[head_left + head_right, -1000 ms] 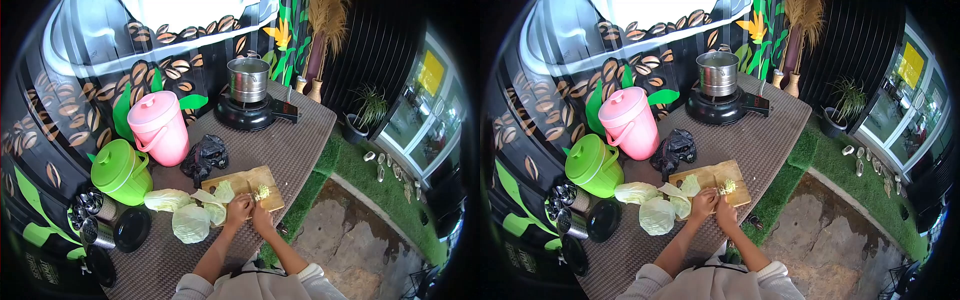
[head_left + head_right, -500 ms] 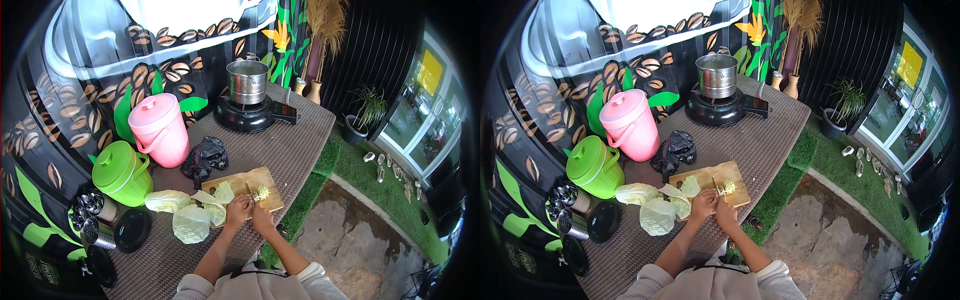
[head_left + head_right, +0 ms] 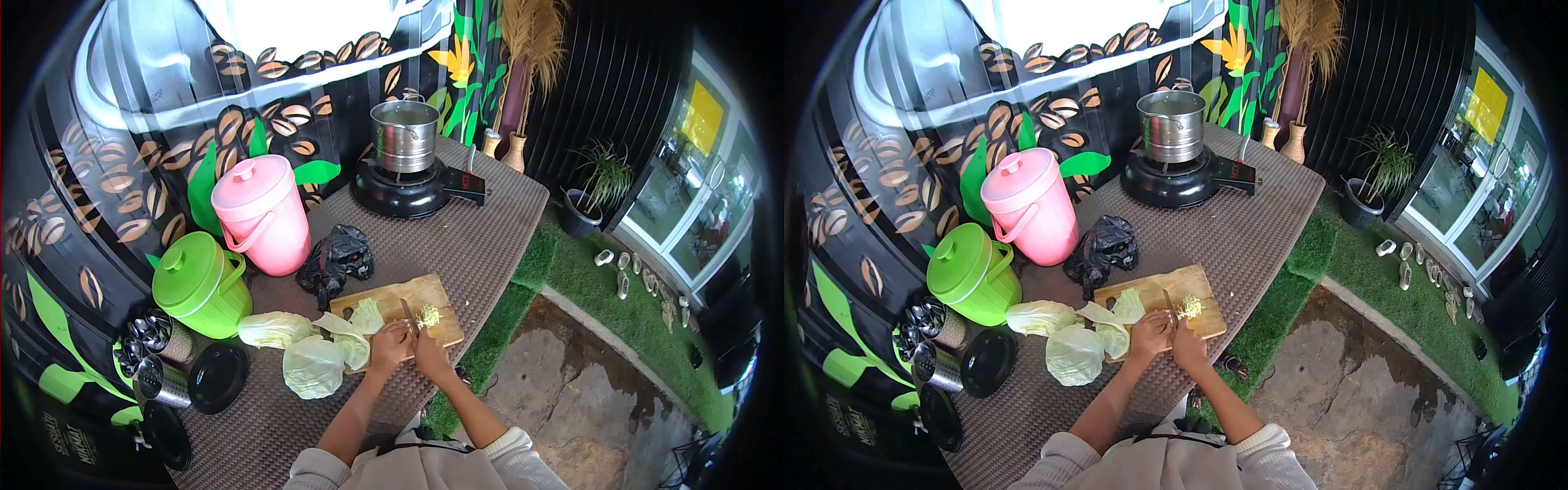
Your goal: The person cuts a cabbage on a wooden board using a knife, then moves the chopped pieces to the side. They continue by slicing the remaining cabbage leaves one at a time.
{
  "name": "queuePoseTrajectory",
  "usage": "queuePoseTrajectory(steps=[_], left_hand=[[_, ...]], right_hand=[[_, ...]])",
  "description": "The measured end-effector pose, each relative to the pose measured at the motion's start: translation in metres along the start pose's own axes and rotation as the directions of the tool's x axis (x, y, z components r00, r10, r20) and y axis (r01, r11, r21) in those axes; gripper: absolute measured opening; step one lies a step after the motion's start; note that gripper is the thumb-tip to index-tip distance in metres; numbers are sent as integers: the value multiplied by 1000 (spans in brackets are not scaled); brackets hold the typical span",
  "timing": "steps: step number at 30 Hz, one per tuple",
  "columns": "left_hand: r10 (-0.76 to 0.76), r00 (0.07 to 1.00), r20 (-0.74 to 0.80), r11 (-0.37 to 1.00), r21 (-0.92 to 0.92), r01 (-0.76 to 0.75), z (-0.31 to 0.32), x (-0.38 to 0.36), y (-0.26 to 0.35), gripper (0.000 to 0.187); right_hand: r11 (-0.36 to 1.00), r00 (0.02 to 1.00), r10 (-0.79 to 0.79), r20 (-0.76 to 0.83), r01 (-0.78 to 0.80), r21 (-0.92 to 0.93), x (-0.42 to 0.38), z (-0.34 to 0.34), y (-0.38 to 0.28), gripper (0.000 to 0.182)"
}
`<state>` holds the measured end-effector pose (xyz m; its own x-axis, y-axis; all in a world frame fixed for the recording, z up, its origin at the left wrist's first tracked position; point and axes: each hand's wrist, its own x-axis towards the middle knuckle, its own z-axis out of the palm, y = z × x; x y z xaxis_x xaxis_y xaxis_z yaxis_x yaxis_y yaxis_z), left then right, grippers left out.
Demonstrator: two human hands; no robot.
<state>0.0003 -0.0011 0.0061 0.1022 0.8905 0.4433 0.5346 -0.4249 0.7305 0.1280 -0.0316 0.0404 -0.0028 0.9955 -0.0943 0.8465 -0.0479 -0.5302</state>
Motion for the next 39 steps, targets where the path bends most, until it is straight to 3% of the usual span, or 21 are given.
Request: queuePoseTrajectory(steps=[3,8,14,17,20,23,29,39], left_hand=[[-20,1000,0,1000,-13,20,-1,-3,4,20],[-39,996,83,999,37,36,-3,2,2,19],[136,991,1,989,59,-136,-17,-3,20,21],[95,994,46,984,147,-101,-17,-3,16,21],[29,993,111,994,99,-40,-11,-3,8,22],[65,995,81,995,65,-71,-7,-3,11,22],[73,997,-18,994,80,-71,5,-8,12,23],[91,996,14,986,141,-92,5,-10,13,27]], right_hand=[[996,999,-25,47,21,87,0,-9,12,26],[984,992,-88,-93,101,146,-19,-9,27,26],[994,999,-44,-20,46,101,-38,-6,24,28],[999,999,-36,-5,36,8,-38,-7,21,27],[997,999,-51,-1,51,-50,-36,-7,23,25],[999,997,-54,-60,54,0,-34,-9,24,24],[1000,999,-29,-34,29,-10,-31,-8,23,23],[1000,997,-12,-73,11,-7,-35,-4,15,23]])
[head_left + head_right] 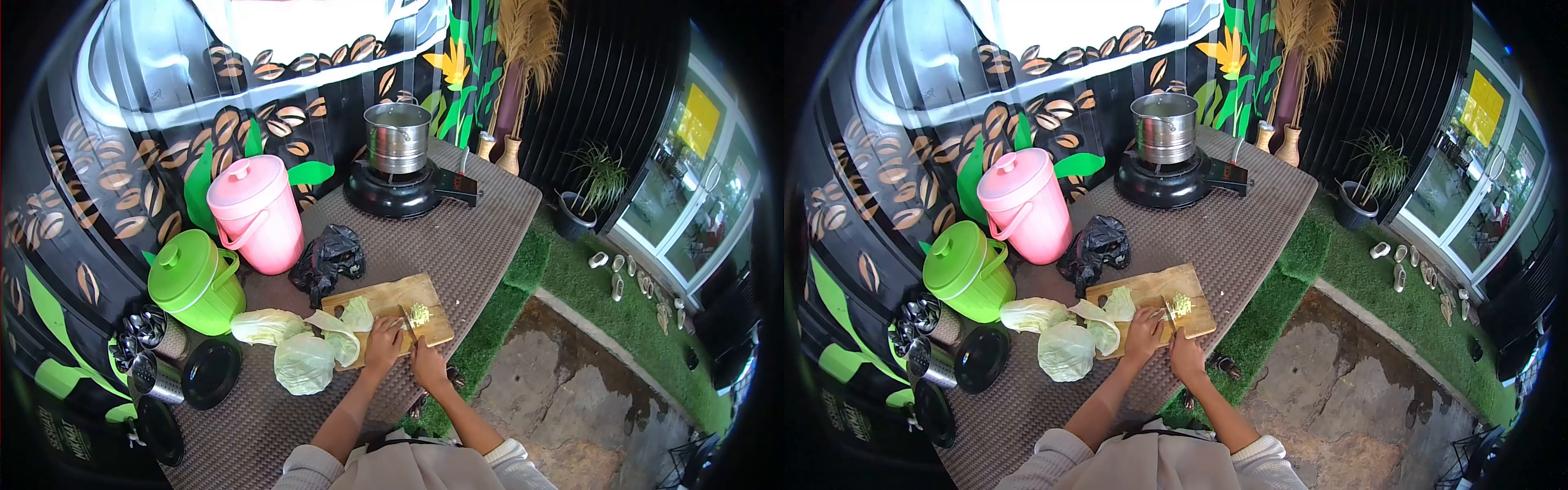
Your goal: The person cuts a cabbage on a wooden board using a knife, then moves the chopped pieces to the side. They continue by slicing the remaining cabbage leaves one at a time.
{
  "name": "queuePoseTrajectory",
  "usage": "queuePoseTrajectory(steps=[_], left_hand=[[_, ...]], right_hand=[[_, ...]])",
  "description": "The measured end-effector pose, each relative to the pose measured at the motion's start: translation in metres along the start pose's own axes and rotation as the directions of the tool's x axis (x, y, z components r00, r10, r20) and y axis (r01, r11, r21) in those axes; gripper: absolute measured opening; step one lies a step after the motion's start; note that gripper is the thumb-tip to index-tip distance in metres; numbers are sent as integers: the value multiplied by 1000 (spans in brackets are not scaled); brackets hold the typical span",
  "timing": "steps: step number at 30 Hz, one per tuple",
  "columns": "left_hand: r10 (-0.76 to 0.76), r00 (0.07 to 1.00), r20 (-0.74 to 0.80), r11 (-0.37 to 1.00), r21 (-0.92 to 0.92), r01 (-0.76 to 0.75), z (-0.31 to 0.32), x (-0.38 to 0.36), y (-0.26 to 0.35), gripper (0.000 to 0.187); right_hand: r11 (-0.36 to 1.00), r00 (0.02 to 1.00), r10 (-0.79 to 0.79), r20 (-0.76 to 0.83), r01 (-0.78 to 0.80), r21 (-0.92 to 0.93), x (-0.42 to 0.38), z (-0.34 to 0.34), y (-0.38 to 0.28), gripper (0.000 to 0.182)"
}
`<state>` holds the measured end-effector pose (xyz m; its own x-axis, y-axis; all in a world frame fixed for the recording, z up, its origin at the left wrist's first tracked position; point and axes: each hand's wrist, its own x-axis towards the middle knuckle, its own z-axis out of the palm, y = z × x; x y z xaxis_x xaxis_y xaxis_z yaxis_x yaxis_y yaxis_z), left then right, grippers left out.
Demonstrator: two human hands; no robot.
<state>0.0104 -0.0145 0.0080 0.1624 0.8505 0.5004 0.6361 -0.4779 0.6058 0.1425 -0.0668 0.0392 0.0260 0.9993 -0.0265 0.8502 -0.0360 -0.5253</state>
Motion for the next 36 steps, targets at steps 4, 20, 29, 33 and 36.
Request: queuePoseTrajectory(steps=[4,20,29,33,36], left_hand=[[-22,1000,0,1000,10,22,1,-1,1,27],[-11,1000,5,1000,21,10,4,-1,-4,26],[24,999,-23,1000,-16,-24,-4,1,2,27],[8,1000,-12,1000,-3,-8,-3,0,2,26],[9,1000,1,1000,13,-9,-2,-1,1,26]], right_hand=[[1000,1000,13,25,-13,16,0,0,-3,23],[995,990,-9,144,23,-94,29,-12,-13,24],[996,994,83,65,-80,-48,12,11,-11,23],[999,989,44,140,-40,-36,27,-2,-9,22],[997,992,-16,128,26,-78,21,-11,-11,23]])
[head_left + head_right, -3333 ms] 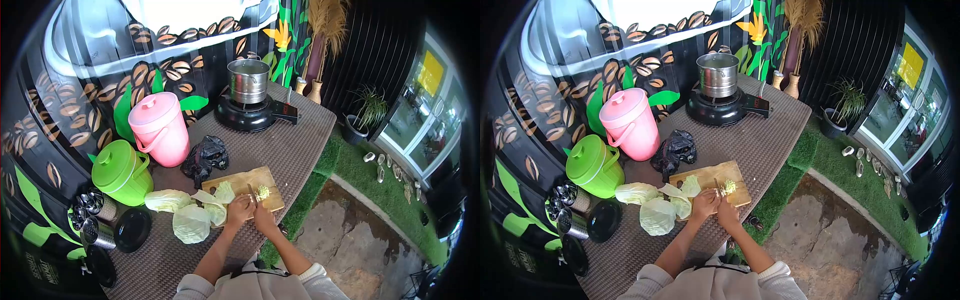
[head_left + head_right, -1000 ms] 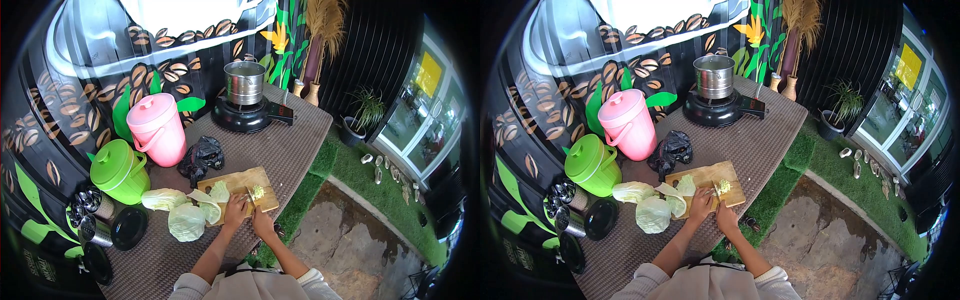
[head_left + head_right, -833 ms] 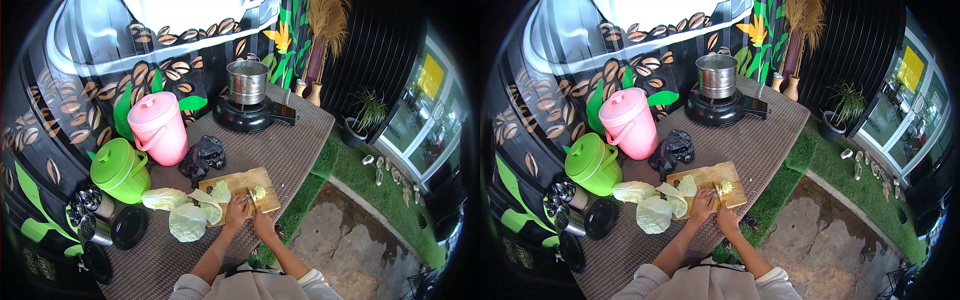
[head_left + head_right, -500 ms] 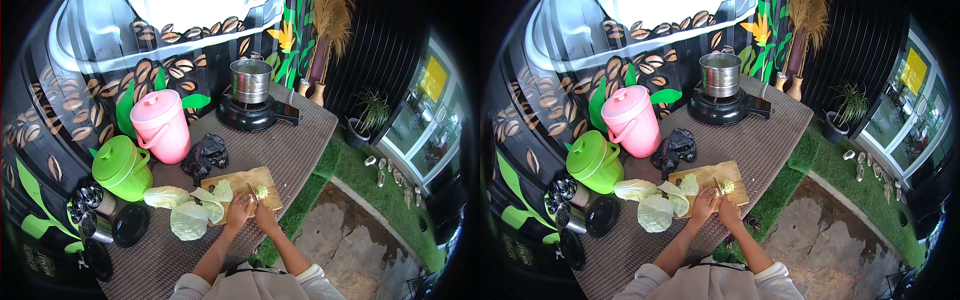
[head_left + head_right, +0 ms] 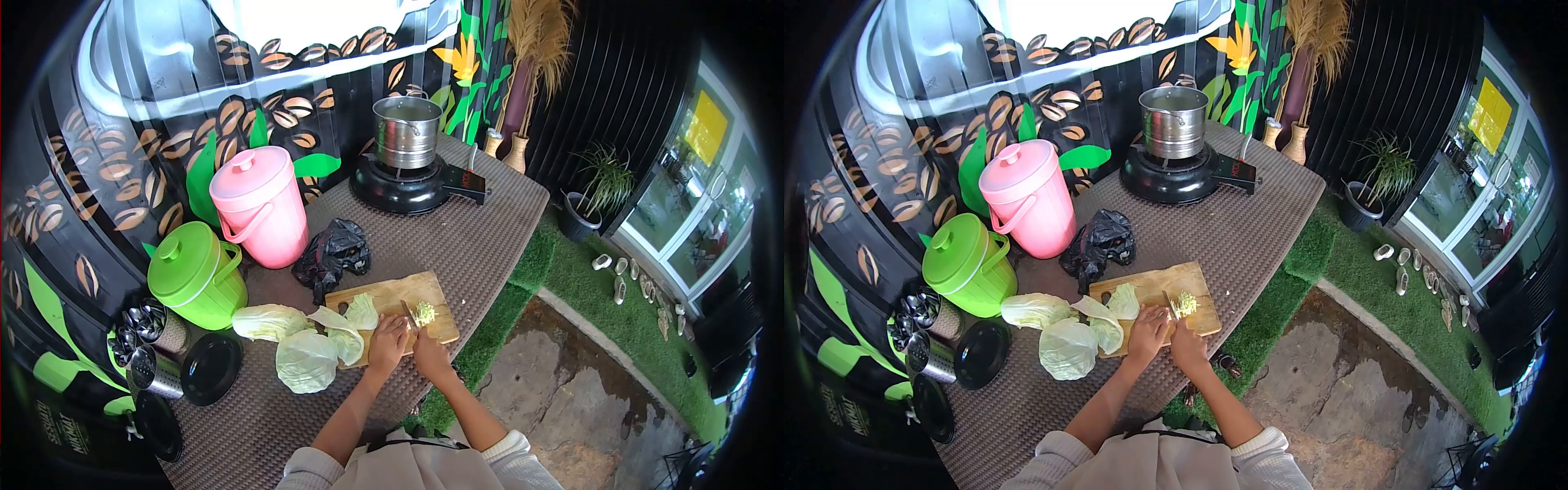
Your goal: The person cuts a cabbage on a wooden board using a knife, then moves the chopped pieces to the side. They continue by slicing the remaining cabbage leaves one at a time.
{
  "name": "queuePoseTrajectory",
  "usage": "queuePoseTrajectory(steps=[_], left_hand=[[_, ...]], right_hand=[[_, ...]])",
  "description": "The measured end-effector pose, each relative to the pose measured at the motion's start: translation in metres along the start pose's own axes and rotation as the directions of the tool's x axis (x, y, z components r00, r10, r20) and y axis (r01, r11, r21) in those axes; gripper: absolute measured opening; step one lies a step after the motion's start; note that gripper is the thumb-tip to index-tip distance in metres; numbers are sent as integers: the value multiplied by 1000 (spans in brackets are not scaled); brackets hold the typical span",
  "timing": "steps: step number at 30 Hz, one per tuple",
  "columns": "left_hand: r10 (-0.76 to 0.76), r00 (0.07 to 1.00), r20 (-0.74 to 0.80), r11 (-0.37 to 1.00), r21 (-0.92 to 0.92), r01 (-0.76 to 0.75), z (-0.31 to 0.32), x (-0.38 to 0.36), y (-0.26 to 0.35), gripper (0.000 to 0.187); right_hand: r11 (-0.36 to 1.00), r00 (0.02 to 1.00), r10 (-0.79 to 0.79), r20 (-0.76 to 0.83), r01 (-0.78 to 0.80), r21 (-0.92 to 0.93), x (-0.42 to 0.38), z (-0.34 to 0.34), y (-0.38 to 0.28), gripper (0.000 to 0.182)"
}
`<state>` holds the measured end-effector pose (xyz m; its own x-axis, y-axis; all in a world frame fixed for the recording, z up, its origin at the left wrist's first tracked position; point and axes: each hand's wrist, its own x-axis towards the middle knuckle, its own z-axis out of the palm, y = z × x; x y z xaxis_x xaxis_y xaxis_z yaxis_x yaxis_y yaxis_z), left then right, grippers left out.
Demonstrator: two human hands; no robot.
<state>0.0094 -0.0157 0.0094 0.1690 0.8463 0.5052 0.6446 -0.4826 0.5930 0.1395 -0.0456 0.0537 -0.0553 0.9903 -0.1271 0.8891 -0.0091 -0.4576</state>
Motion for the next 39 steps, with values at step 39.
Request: queuePoseTrajectory(steps=[39], left_hand=[[-62,998,-16,995,-84,60,2,0,-5,20]], right_hand=[[997,995,-17,-95,10,-74,12,14,-6,22]])
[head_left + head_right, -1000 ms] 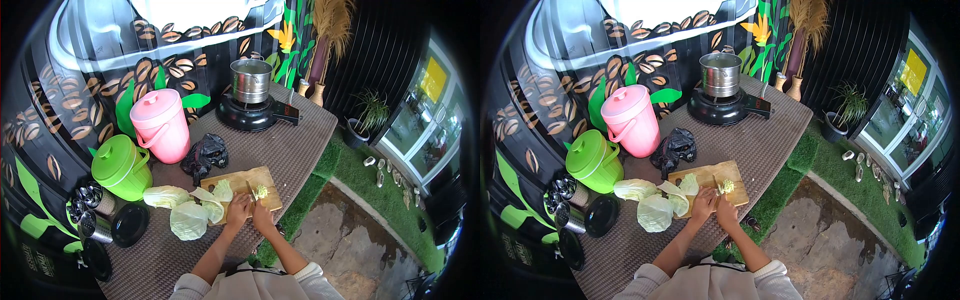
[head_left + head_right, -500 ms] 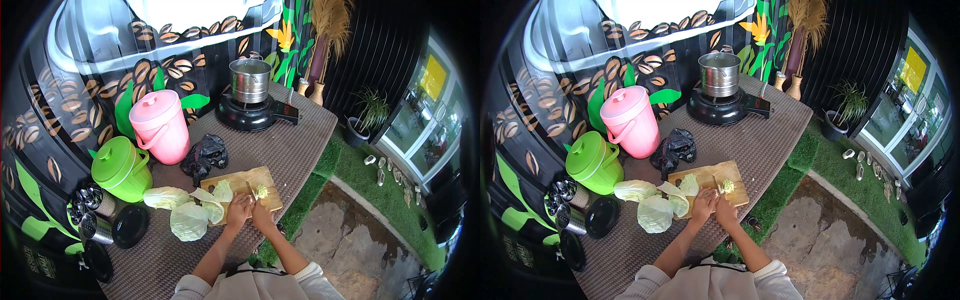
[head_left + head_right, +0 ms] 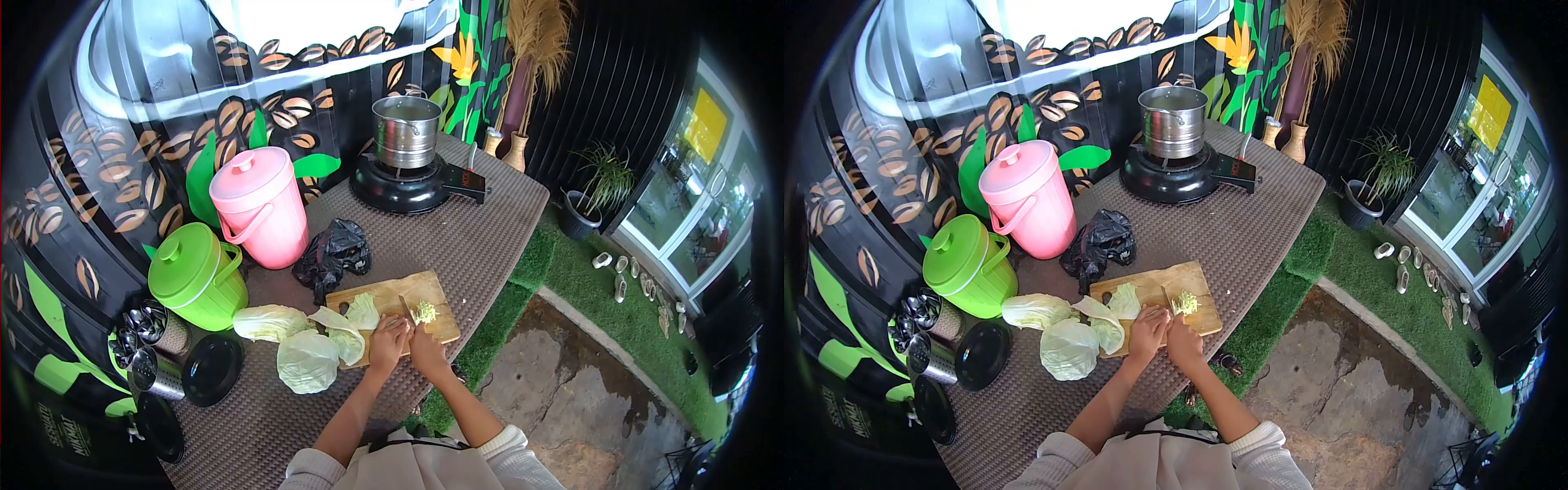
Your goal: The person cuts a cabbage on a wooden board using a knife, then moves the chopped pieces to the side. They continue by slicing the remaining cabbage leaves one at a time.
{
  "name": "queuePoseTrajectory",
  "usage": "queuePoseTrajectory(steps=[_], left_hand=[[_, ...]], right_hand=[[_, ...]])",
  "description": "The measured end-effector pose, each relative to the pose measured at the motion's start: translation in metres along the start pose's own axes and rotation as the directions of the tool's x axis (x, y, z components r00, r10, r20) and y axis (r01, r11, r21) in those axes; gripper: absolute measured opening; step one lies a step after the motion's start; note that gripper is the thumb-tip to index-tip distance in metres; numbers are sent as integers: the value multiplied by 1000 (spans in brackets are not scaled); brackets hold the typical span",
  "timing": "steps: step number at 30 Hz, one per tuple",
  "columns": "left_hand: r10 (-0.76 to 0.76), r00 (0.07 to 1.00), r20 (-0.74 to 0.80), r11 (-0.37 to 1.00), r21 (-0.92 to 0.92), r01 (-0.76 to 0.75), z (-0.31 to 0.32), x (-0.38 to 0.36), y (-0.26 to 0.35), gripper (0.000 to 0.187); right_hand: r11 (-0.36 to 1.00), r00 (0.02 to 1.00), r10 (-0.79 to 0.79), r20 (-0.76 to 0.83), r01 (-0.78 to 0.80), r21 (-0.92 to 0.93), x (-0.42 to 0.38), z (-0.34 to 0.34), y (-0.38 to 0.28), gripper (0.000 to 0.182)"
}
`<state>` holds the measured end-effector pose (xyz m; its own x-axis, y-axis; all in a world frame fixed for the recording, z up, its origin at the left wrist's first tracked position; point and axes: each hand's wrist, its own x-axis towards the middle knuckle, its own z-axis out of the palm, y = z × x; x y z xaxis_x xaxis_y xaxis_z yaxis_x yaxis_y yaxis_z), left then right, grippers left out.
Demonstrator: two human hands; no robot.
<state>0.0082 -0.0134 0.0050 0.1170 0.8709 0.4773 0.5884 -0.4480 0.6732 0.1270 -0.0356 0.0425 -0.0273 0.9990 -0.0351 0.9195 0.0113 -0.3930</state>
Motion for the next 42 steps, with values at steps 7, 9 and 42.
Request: queuePoseTrajectory(steps=[7,9,42], left_hand=[[-30,999,-11,998,-57,29,2,-1,-5,20],[-53,999,-3,996,-68,53,0,0,-3,20],[-42,999,-23,996,-76,40,-4,-3,-4,21]], right_hand=[[992,992,123,10,-124,13,-19,19,-6,24],[996,995,94,20,-94,3,-14,17,-4,23],[997,996,51,69,-54,48,-3,-1,-7,21]])
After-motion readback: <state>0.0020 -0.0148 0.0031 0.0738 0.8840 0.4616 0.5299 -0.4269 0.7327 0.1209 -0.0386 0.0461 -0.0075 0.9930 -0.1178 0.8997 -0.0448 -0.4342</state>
